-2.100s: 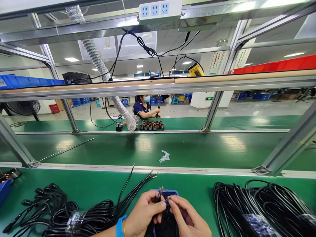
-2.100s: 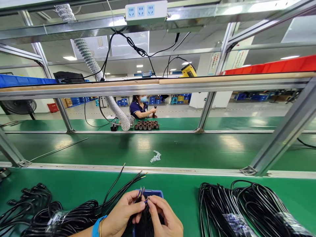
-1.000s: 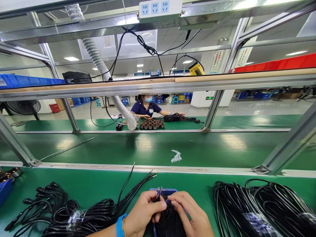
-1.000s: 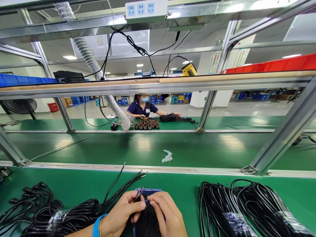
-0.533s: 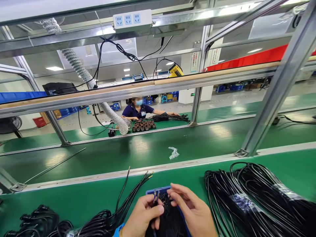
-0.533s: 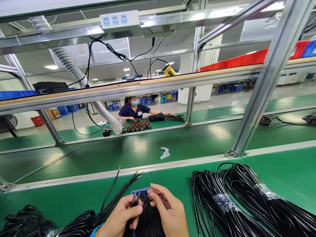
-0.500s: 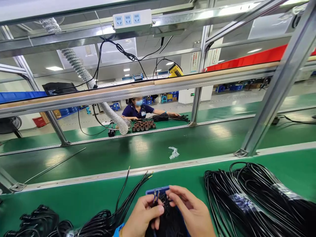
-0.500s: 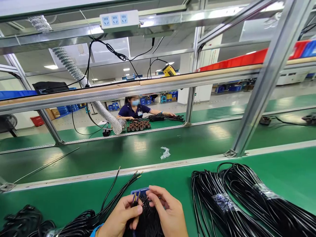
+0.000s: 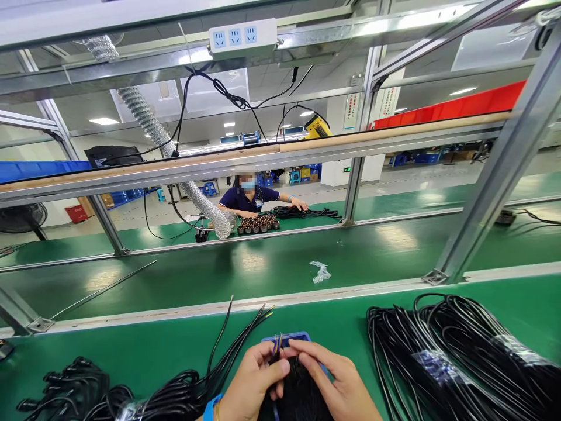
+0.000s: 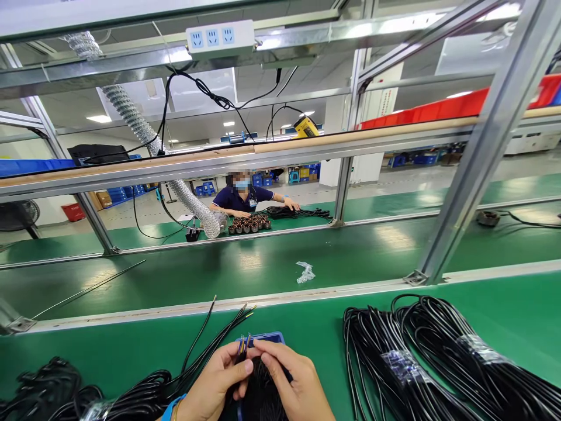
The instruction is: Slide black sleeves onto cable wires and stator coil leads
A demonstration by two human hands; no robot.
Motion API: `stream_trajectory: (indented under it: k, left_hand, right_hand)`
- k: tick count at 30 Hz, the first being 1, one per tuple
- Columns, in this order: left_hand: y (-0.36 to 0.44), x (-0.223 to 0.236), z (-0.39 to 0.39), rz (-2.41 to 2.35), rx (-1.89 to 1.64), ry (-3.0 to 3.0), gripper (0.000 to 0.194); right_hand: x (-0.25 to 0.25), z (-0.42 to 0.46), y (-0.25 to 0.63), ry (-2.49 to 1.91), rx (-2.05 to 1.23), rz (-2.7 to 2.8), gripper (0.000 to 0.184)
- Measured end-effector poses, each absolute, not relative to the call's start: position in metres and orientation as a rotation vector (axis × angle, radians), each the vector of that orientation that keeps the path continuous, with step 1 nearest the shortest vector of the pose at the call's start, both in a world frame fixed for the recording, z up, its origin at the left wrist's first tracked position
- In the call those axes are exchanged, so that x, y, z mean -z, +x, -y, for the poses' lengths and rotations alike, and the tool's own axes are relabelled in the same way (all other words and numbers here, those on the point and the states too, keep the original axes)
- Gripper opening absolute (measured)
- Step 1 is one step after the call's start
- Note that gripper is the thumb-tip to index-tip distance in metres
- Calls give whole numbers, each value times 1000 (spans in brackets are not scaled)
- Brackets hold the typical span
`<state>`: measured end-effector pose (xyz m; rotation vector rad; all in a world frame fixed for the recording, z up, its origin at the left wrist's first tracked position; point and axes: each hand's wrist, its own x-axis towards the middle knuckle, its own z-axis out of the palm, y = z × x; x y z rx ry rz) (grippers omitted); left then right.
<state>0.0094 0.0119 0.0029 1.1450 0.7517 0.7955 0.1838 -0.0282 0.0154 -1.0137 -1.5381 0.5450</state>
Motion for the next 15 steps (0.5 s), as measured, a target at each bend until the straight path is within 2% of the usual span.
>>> stream_trajectory:
  k: [4, 8, 15]
  left_hand:
    - [10, -3, -11, -756, -848, 1098, 42]
    - [10, 1, -10, -748, -866, 1120, 54]
    - [13, 22, -19, -685, -993, 1220, 63]
  right_hand:
    - [-12, 28, 181, -1026, -675, 1488, 23]
    - [-1, 23, 174, -1045, -843, 1448, 27]
    - [13, 24, 182, -1091, -736, 1647, 20]
